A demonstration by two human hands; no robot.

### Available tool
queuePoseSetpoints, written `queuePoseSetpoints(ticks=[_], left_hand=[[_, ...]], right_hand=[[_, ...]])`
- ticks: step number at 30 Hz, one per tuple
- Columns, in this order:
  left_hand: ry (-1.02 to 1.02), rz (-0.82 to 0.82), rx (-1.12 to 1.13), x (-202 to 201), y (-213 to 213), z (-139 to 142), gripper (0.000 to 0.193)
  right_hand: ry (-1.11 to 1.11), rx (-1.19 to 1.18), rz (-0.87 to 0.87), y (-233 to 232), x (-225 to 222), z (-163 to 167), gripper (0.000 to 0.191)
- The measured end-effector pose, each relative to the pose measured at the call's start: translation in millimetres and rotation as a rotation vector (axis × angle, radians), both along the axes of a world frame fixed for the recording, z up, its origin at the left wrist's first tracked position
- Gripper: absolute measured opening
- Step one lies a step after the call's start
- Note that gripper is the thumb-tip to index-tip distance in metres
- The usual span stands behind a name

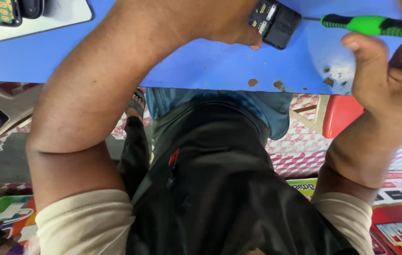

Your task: The person uses a screwdriver to remove screws from a small electronic device, then uses a toothbrush to clean the interior. The person continues to unscrew and clean components on a blue workbench.

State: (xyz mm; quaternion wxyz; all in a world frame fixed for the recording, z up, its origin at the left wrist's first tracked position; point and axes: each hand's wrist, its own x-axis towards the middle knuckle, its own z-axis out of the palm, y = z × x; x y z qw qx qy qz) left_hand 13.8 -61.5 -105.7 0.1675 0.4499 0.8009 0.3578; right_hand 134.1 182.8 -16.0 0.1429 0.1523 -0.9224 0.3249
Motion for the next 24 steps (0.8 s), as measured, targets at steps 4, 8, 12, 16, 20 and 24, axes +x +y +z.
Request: queuePoseSetpoints(ticks=[4,8,12,16,20,24], left_hand=[[-0.065,0.026,-0.016,6,8,-25,0.046],[-0.277,0.060,-0.114,9,17,-37,0.042],[-0.179,0.011,0.028,11,16,-47,0.044],[-0.178,0.008,-0.043,4,18,-50,0.048],[-0.390,0.025,-0.123,7,24,-42,0.051],[-0.272,0.005,-0.091,10,20,-31,0.048]], right_hand=[[-0.019,-0.103,0.046,-5,3,-4,0.023],[-0.030,-0.196,0.035,1,10,-15,0.019],[-0.027,-0.020,-0.085,21,12,-24,0.025],[-0.016,-0.024,-0.009,19,5,-26,0.014],[-0.073,0.019,0.054,-2,9,7,0.015],[0.043,-0.147,0.105,-25,4,9,0.031]])
